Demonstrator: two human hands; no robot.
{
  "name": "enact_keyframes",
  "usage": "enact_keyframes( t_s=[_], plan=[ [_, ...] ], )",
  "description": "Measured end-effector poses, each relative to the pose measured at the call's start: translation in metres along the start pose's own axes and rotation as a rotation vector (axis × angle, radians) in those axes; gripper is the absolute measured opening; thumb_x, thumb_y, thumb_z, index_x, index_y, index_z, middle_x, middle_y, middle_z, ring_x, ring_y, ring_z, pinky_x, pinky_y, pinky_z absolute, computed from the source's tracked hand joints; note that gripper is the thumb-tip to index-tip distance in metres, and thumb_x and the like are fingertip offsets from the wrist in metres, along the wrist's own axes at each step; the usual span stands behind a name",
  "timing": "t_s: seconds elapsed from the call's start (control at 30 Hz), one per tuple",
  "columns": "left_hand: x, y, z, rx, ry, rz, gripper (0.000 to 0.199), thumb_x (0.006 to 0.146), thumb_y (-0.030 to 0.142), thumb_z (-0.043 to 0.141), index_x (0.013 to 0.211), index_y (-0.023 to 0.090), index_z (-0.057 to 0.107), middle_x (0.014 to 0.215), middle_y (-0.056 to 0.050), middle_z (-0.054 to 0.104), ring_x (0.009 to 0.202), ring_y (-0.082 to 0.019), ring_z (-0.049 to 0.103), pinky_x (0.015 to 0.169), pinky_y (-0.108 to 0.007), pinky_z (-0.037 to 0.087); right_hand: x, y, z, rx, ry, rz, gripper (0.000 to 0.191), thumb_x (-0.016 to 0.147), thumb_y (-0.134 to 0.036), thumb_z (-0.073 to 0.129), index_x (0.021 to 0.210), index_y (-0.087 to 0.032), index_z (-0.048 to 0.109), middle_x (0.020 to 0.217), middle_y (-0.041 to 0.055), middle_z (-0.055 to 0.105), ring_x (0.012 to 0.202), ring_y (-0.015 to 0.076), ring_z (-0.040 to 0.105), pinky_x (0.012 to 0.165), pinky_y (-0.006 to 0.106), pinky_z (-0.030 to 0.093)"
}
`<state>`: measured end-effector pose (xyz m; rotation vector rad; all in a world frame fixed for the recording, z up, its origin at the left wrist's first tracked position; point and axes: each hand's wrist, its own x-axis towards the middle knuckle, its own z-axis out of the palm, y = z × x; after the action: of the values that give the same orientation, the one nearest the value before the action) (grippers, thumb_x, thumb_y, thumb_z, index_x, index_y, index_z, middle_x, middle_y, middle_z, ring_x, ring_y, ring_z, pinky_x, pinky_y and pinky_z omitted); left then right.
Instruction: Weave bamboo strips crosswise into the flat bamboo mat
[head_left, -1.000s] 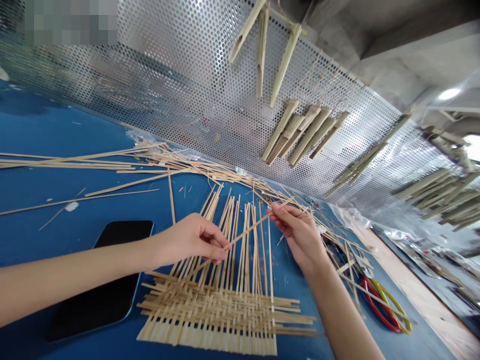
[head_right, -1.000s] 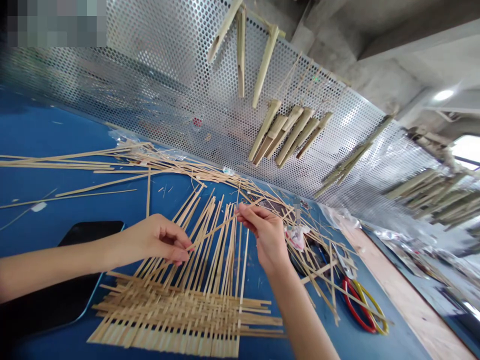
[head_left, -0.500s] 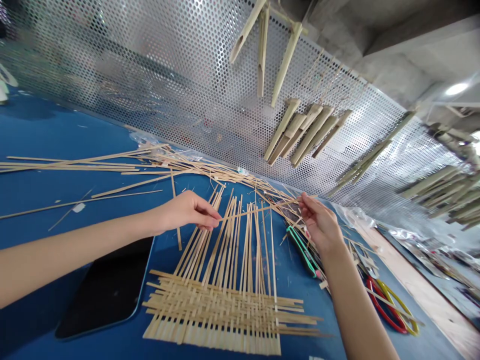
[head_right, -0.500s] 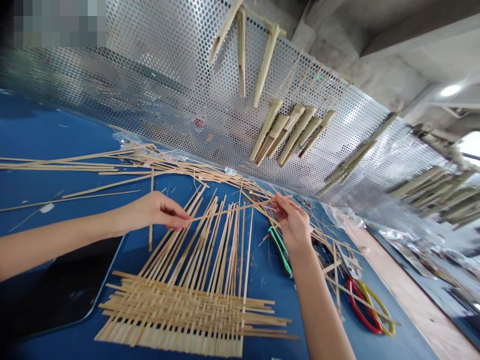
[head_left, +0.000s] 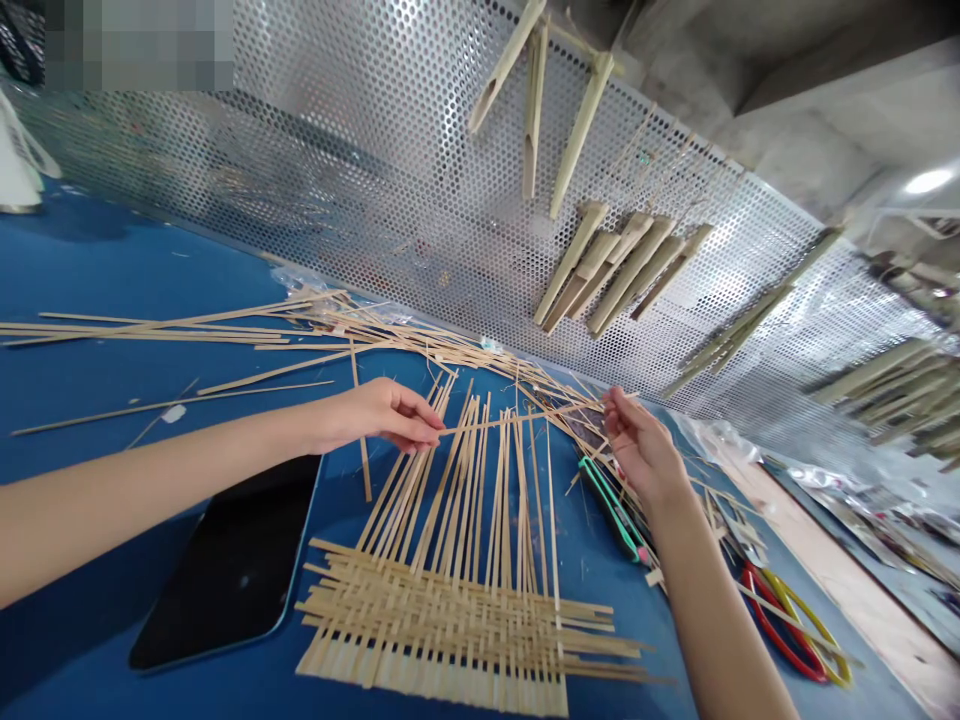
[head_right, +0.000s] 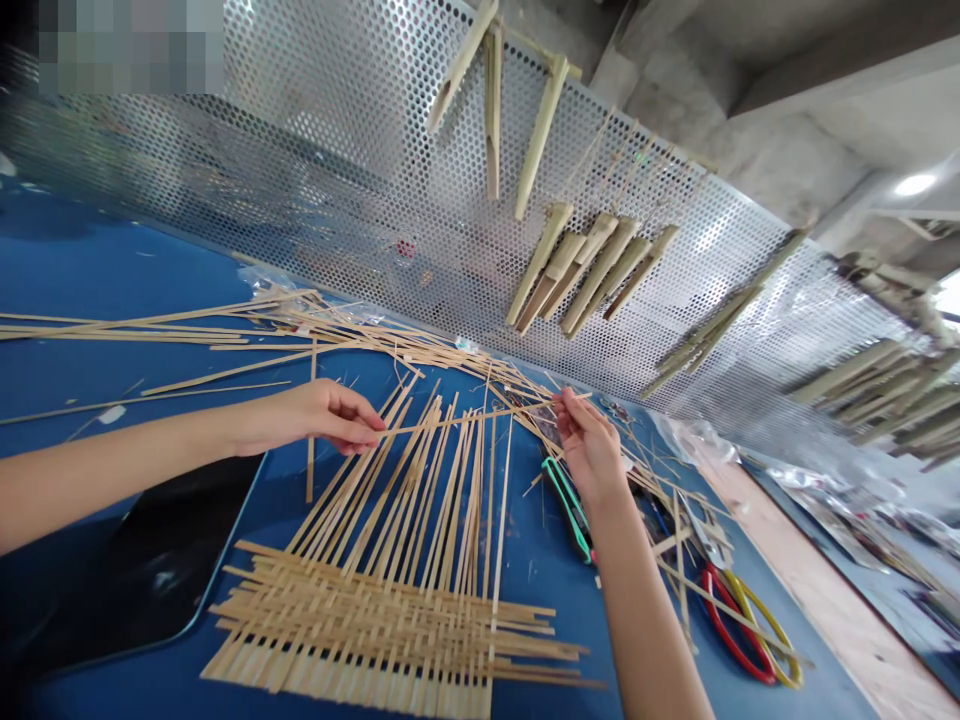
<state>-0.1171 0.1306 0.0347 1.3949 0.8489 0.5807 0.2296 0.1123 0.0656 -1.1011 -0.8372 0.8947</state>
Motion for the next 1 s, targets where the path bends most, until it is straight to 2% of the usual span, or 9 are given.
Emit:
enact_keyframes(
  t_s=[0.1, 0.3, 0.43, 0.57, 0.7, 0.87, 1.0],
  plan=[
    [0.0, -0.002, 0.0, -0.059, -0.022, -0.03, 0.033, 0.064, 0.035, 0.085, 0.09, 0.018, 0.075, 0.09, -0.006, 0.075, 0.078, -0.014, 0.068, 0.078, -0.028, 0.054, 0.001, -0.001, -0.001, -0.002, -0.023, -0.013, 0.019, 0.067, -0.021, 0.085, 0.081, -0.016, 0.074, 0.082, 0.004, 0.073, 0.067, 0.0106, 0.067, 0.061, 0.016, 0.06],
    [0.002, -0.007, 0.003, -0.032, 0.011, -0.005, 0.036, 0.064, 0.035, 0.085, 0.093, 0.017, 0.074, 0.085, -0.006, 0.074, 0.078, -0.016, 0.068, 0.08, -0.03, 0.054, 0.0, -0.002, 0.001, 0.007, -0.053, -0.017, 0.019, 0.066, -0.023, 0.085, 0.081, -0.017, 0.074, 0.081, 0.0024, 0.073, 0.066, 0.0082, 0.066, 0.062, 0.013, 0.058],
    [-0.004, -0.003, 0.014, -0.033, 0.02, 0.014, 0.031, 0.066, 0.033, 0.083, 0.092, 0.017, 0.073, 0.082, -0.004, 0.074, 0.076, -0.015, 0.068, 0.078, -0.029, 0.053, -0.013, -0.001, 0.013, 0.0, -0.117, 0.011, 0.022, 0.062, -0.025, 0.088, 0.079, -0.017, 0.075, 0.08, 0.002, 0.074, 0.063, 0.0068, 0.065, 0.06, 0.01, 0.056],
    [-0.011, 0.002, 0.026, -0.02, 0.037, 0.039, 0.021, 0.071, 0.033, 0.079, 0.086, 0.018, 0.074, 0.077, -0.002, 0.073, 0.071, -0.012, 0.066, 0.072, -0.026, 0.052, -0.031, 0.001, 0.027, -0.029, -0.209, 0.056, 0.024, 0.061, -0.031, 0.09, 0.075, -0.016, 0.076, 0.08, 0.004, 0.075, 0.066, 0.0096, 0.068, 0.062, 0.013, 0.058],
    [-0.012, 0.001, 0.029, 0.057, 0.06, 0.11, 0.019, 0.075, 0.037, 0.073, 0.079, 0.018, 0.074, 0.076, -0.004, 0.073, 0.07, -0.013, 0.064, 0.068, -0.025, 0.05, -0.04, 0.001, 0.034, -0.05, -0.249, 0.092, 0.026, 0.061, -0.032, 0.091, 0.077, -0.017, 0.077, 0.08, 0.0034, 0.076, 0.067, 0.0096, 0.069, 0.062, 0.013, 0.058],
    [-0.01, -0.003, 0.026, 0.217, 0.205, 0.194, 0.028, 0.074, 0.047, 0.071, 0.08, 0.02, 0.075, 0.079, -0.004, 0.074, 0.078, -0.018, 0.067, 0.075, -0.028, 0.051, -0.04, 0.002, 0.034, -0.034, -0.216, 0.106, 0.026, 0.06, -0.031, 0.091, 0.077, -0.016, 0.077, 0.079, 0.0033, 0.077, 0.063, 0.0075, 0.068, 0.059, 0.009, 0.057],
    [-0.005, -0.007, 0.022, 0.376, 0.338, 0.239, 0.03, 0.074, 0.05, 0.065, 0.075, 0.021, 0.072, 0.078, -0.002, 0.074, 0.078, -0.018, 0.068, 0.076, -0.028, 0.051, -0.036, 0.005, 0.033, -0.012, -0.167, 0.114, 0.029, 0.054, -0.03, 0.093, 0.075, -0.016, 0.078, 0.077, 0.0035, 0.077, 0.061, 0.0079, 0.068, 0.057, 0.008, 0.057]
  ],
)
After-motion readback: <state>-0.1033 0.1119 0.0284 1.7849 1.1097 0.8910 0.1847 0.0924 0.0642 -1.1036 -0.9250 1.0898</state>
